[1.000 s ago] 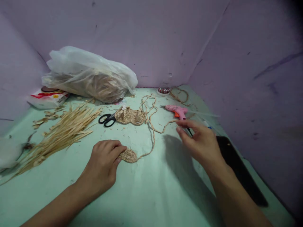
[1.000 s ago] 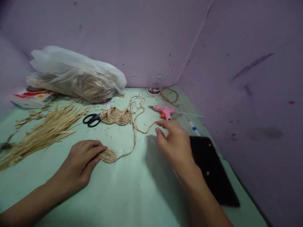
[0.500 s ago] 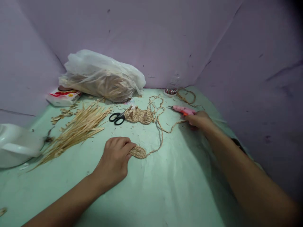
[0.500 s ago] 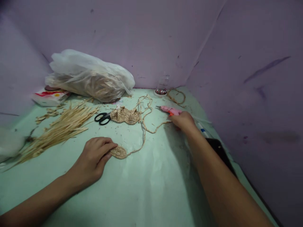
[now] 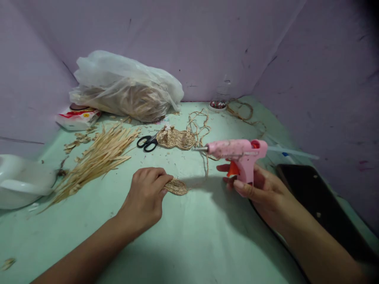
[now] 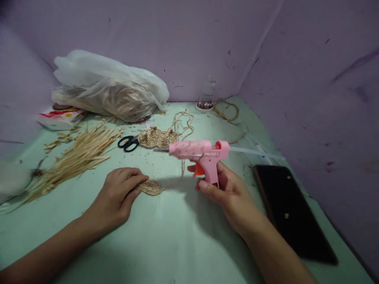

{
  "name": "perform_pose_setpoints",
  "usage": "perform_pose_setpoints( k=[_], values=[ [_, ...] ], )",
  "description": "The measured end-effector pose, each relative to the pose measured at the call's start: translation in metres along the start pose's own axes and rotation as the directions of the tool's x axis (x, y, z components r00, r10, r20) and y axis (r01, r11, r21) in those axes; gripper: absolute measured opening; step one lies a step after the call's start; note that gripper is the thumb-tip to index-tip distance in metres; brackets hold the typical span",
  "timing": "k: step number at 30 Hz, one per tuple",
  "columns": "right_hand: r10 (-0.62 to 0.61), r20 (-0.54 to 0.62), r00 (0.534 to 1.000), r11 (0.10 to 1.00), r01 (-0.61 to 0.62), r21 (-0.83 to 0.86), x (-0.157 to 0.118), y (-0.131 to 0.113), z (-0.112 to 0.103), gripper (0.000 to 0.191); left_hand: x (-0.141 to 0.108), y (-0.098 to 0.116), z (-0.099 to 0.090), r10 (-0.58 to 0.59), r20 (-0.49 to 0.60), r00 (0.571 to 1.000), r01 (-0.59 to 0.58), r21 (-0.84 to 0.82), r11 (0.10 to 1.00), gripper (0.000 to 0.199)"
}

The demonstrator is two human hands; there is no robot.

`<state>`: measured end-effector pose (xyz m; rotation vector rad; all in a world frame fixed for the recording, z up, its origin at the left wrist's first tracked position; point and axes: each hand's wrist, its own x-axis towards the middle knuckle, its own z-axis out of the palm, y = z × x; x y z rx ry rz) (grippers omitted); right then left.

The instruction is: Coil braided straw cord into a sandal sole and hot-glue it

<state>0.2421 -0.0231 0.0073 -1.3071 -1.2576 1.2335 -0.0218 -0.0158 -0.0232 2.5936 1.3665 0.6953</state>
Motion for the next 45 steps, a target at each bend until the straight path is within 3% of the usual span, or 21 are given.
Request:
perform_pose_setpoints(
  k=[7, 15, 37, 45],
  values=[
    [0.039, 0.09, 0.995, 0.969, -0.015, -0.246, -0.009, 0.011, -0.005, 0.023, 0.0, 0.0, -0.001, 0.004, 0.007, 1.0, -0.004, -0.006, 1.0, 0.029],
    [0.056, 0.079, 0.995, 0.975, -0.037, -0.22, -0.014, 0.029, -0.02, 0.021, 0.0, 0.0, -0.001, -0.005, 0.006, 1.0, 0.005, -0.013, 1.0, 0.029],
    [0.015, 0.139, 0.99, 0.896, 0.049, -0.441, -0.016, 0.027, -0.02, 0.029, 0.0, 0.0, -0.001, 0.0, -0.009, 1.0, 0.0, -0.024, 1.0, 0.029],
    [0.034, 0.16, 0.987, 0.906, 0.038, -0.421, -0.018, 0.027, -0.021, 0.03, 0.001, 0.0, 0.0, 0.006, -0.013, 1.0, -0.006, -0.019, 1.0, 0.029]
  ],
)
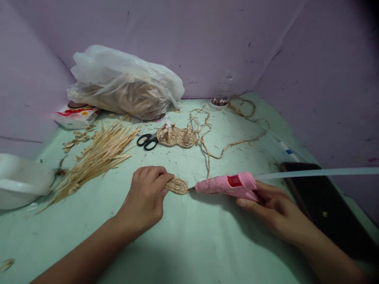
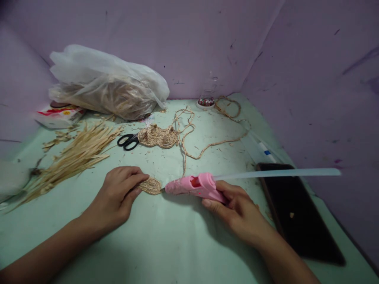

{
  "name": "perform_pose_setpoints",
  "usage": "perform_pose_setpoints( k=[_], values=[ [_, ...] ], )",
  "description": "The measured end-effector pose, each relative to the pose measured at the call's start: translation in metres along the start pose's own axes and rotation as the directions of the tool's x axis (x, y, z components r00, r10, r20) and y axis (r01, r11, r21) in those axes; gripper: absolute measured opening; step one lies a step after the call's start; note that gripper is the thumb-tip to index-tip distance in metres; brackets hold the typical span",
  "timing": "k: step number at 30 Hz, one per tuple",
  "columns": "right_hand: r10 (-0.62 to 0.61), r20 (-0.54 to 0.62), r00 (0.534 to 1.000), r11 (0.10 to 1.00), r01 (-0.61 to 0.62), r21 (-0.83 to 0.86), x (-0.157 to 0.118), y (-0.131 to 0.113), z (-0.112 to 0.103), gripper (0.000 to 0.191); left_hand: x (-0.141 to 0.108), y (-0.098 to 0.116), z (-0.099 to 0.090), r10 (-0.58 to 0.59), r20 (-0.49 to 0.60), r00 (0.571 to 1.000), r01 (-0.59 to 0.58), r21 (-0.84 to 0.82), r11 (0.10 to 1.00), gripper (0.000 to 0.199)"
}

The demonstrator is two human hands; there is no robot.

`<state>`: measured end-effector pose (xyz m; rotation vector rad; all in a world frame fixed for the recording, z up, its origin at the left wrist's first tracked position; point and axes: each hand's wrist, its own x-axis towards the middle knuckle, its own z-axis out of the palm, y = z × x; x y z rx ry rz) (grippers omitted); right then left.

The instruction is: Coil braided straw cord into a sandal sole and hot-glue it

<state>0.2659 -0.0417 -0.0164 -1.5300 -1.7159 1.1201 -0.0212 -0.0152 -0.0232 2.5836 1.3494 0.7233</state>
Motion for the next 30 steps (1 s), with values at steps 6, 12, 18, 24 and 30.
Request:
perform_pose_setpoints(
  k=[6, 12, 18, 24, 30],
  values=[
    [-0.012, -0.022, 1.0, 1.0, 0.012, 0.003, 0.0008, 0.0009, 0.0019, 0.027, -0.0001, -0.0008, -0.0001, 0.001, 0.003, 1.0, -0.001, -0.003, 1.0, 0.029],
    [0.009, 0.0, 1.0, 1.0, -0.009, 0.01, -0.0004, 0.002, 0.0018, 0.027, -0.0011, 0.0, -0.0007, -0.006, 0.009, 1.0, 0.006, -0.001, 1.0, 0.029],
    [0.027, 0.005, 1.0, 1.0, -0.027, 0.014, -0.0002, 0.0029, 0.0015, 0.025, -0.0015, -0.0003, -0.0009, -0.004, 0.001, 1.0, 0.004, -0.002, 1.0, 0.029],
    [0.027, 0.008, 1.0, 0.999, -0.027, 0.034, 0.0006, -0.0029, 0.0014, 0.027, 0.0004, 0.0002, -0.0008, -0.01, 0.008, 1.0, 0.01, 0.003, 1.0, 0.029],
    [0.02, 0.027, 0.999, 0.999, -0.021, 0.035, 0.0003, -0.0001, 0.0023, 0.026, 0.0006, 0.0002, -0.0003, -0.013, 0.007, 1.0, 0.013, -0.006, 1.0, 0.029]
  ],
)
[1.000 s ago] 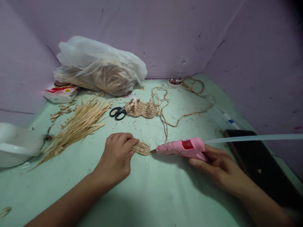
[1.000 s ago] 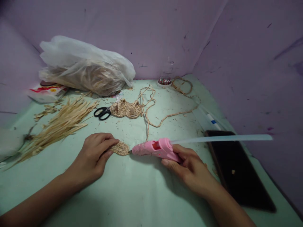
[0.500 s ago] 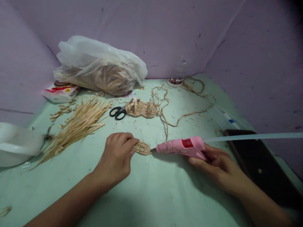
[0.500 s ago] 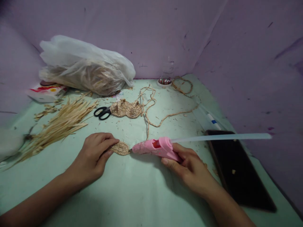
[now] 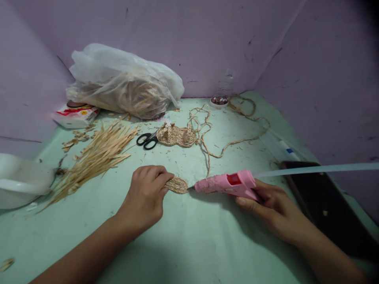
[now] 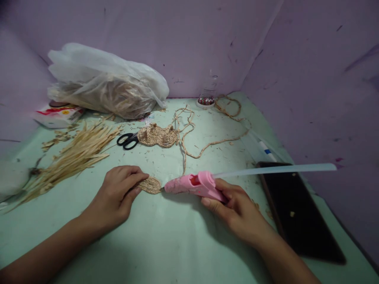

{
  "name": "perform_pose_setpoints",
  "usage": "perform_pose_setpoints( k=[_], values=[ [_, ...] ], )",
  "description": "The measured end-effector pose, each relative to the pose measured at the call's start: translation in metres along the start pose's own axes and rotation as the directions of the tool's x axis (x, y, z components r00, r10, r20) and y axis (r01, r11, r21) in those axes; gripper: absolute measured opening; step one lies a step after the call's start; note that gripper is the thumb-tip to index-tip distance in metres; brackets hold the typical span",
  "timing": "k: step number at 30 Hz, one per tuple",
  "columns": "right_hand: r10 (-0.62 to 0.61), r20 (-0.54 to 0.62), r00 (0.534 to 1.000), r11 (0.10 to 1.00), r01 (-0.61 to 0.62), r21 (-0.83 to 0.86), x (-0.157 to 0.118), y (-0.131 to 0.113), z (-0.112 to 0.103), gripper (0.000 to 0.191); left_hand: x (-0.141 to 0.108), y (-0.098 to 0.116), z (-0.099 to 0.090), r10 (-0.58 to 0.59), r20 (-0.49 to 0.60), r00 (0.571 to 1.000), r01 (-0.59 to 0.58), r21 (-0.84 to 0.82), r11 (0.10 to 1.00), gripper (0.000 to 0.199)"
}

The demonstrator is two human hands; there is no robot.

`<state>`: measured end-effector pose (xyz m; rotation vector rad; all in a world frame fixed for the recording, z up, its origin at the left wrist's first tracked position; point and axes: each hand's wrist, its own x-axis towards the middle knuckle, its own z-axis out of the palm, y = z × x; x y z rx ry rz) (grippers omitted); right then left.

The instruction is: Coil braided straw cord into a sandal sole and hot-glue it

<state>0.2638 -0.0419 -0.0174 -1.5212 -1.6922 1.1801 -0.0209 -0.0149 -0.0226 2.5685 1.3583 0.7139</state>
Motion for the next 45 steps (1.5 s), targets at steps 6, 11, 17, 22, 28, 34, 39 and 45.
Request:
perform_pose_setpoints(
  k=[6, 11, 17, 22, 28, 34, 39, 45],
  values=[
    [-0.006, -0.019, 1.0, 1.0, 0.006, 0.008, -0.001, 0.001, 0.0, 0.024, -0.001, 0.0, 0.0, 0.0, 0.011, 1.0, 0.0, 0.008, 1.0, 0.029],
    [0.02, -0.041, 0.999, 1.0, -0.02, -0.006, -0.001, 0.004, -0.001, 0.027, -0.001, 0.0, -0.001, 0.005, 0.005, 1.0, -0.005, 0.006, 1.0, 0.029],
    [-0.014, -0.022, 1.0, 0.997, 0.016, 0.081, 0.001, -0.003, 0.001, 0.03, -0.002, 0.0, -0.002, 0.002, 0.013, 1.0, -0.002, 0.009, 1.0, 0.029],
    [-0.017, -0.032, 0.999, 0.998, 0.019, 0.066, 0.002, 0.0, 0.001, 0.028, -0.001, -0.001, -0.001, 0.001, 0.015, 1.0, -0.002, 0.015, 1.0, 0.029],
    [0.02, -0.043, 0.999, 1.0, -0.02, 0.015, 0.0, 0.006, 0.001, 0.031, -0.001, -0.001, -0.001, -0.001, 0.019, 1.0, 0.001, 0.014, 1.0, 0.029],
    [-0.023, -0.034, 0.999, 0.997, 0.025, 0.071, 0.002, 0.003, 0.003, 0.027, -0.001, -0.001, -0.001, -0.005, 0.02, 1.0, 0.005, 0.018, 1.0, 0.029],
    [-0.022, -0.057, 0.998, 0.997, 0.026, 0.069, 0.003, -0.001, 0.004, 0.032, -0.001, -0.001, -0.001, 0.007, 0.013, 1.0, -0.007, 0.019, 1.0, 0.029],
    [0.01, -0.107, 0.994, 0.997, -0.001, 0.076, 0.004, -0.006, 0.006, 0.03, -0.001, -0.001, -0.002, 0.022, 0.023, 0.999, -0.022, -0.012, 1.0, 0.029]
  ],
)
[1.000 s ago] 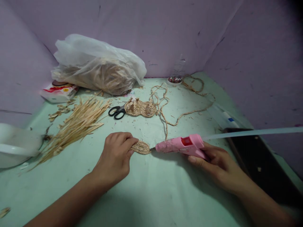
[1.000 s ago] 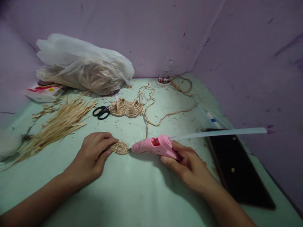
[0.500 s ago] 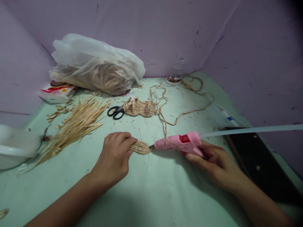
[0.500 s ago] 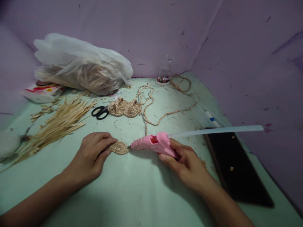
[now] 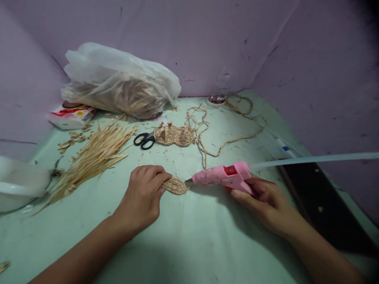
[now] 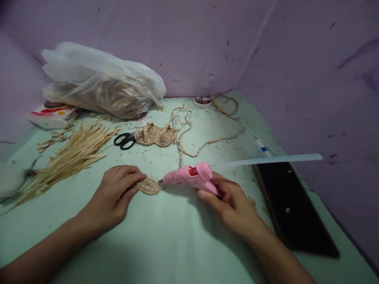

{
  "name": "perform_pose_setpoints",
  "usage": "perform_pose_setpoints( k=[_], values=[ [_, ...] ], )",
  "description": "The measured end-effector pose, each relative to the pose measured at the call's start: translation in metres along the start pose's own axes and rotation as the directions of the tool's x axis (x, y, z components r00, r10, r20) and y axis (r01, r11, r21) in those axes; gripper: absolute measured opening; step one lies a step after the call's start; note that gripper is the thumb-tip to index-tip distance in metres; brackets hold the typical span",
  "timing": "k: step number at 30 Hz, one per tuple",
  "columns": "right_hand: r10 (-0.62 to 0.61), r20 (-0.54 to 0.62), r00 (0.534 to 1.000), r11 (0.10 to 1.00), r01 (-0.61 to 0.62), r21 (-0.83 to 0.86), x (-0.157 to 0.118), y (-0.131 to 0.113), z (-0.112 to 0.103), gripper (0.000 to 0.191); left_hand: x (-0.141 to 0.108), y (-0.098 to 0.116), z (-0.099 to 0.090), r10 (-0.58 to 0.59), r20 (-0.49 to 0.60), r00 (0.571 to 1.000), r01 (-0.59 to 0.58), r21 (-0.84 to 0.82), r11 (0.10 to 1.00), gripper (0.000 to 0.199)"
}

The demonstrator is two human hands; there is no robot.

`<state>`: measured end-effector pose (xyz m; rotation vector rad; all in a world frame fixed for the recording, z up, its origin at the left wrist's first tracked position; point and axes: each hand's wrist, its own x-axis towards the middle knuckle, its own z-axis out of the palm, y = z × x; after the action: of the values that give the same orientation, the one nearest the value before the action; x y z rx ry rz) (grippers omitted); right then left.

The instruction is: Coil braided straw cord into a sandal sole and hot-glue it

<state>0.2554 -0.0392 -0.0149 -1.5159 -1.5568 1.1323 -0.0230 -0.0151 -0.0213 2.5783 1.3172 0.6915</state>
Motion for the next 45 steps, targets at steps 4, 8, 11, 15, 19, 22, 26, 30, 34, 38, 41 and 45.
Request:
perform_pose_setpoints(
  k=[4, 8, 11, 15, 19, 22, 26, 30, 34, 38, 41, 45],
  values=[
    [0.024, -0.057, 0.998, 0.999, -0.022, 0.028, 0.001, 0.003, 0.001, 0.032, -0.001, 0.004, -0.004, -0.037, -0.087, 0.996, 0.031, -0.072, 0.997, 0.033],
    [0.047, -0.1, 0.994, 0.997, -0.041, 0.063, 0.002, 0.001, 0.001, 0.031, -0.003, 0.004, -0.017, -0.306, -0.286, 0.908, 0.308, -0.041, 0.951, 0.021],
    [0.069, -0.086, 0.994, 0.979, -0.051, 0.197, 0.004, -0.008, 0.0, 0.032, -0.003, -0.001, -0.033, -0.485, -0.196, 0.853, 0.501, 0.045, 0.864, 0.016],
    [0.088, 0.037, 0.995, 0.892, -0.095, 0.442, 0.013, -0.029, 0.005, 0.029, -0.001, -0.008, -0.047, -0.467, -0.029, 0.884, 0.459, 0.248, 0.853, 0.036],
    [0.099, 0.137, 0.986, 0.821, -0.158, 0.549, 0.026, -0.045, 0.019, 0.029, 0.002, -0.009, -0.04, -0.454, 0.185, 0.871, 0.428, 0.165, 0.889, 0.023],
    [0.096, 0.165, 0.982, 0.814, -0.173, 0.555, 0.037, -0.048, 0.029, 0.033, 0.004, -0.008, -0.032, -0.476, 0.196, 0.857, 0.486, -0.001, 0.874, 0.017],
    [0.067, 0.226, 0.972, 0.803, -0.187, 0.566, 0.048, -0.053, 0.039, 0.037, 0.01, -0.006, -0.031, -0.485, 0.246, 0.839, 0.544, -0.384, 0.746, 0.011],
    [0.043, 0.254, 0.966, 0.809, -0.183, 0.559, 0.052, -0.062, 0.052, 0.039, 0.021, -0.001, -0.034, -0.541, 0.248, 0.804, 0.535, -0.7, 0.473, 0.02],
    [0.042, 0.214, 0.976, 0.852, -0.147, 0.502, 0.052, -0.07, 0.064, 0.027, 0.031, 0.006, -0.028, -0.612, 0.249, 0.751, 0.481, -0.841, 0.248, 0.037],
    [0.099, 0.105, 0.989, 0.882, -0.137, 0.451, 0.053, -0.073, 0.07, 0.017, 0.039, 0.013, -0.015, -0.648, 0.243, 0.722, 0.43, -0.891, 0.146, 0.037],
    [0.135, 0.067, 0.988, 0.892, -0.151, 0.426, 0.055, -0.07, 0.071, 0.017, 0.042, 0.016, -0.01, -0.644, 0.244, 0.725, 0.405, -0.907, 0.113, 0.036],
    [0.16, 0.006, 0.987, 0.884, -0.146, 0.445, 0.057, -0.066, 0.069, 0.021, 0.04, 0.022, -0.009, -0.614, 0.27, 0.742, 0.381, -0.923, 0.054, 0.044]
  ],
)
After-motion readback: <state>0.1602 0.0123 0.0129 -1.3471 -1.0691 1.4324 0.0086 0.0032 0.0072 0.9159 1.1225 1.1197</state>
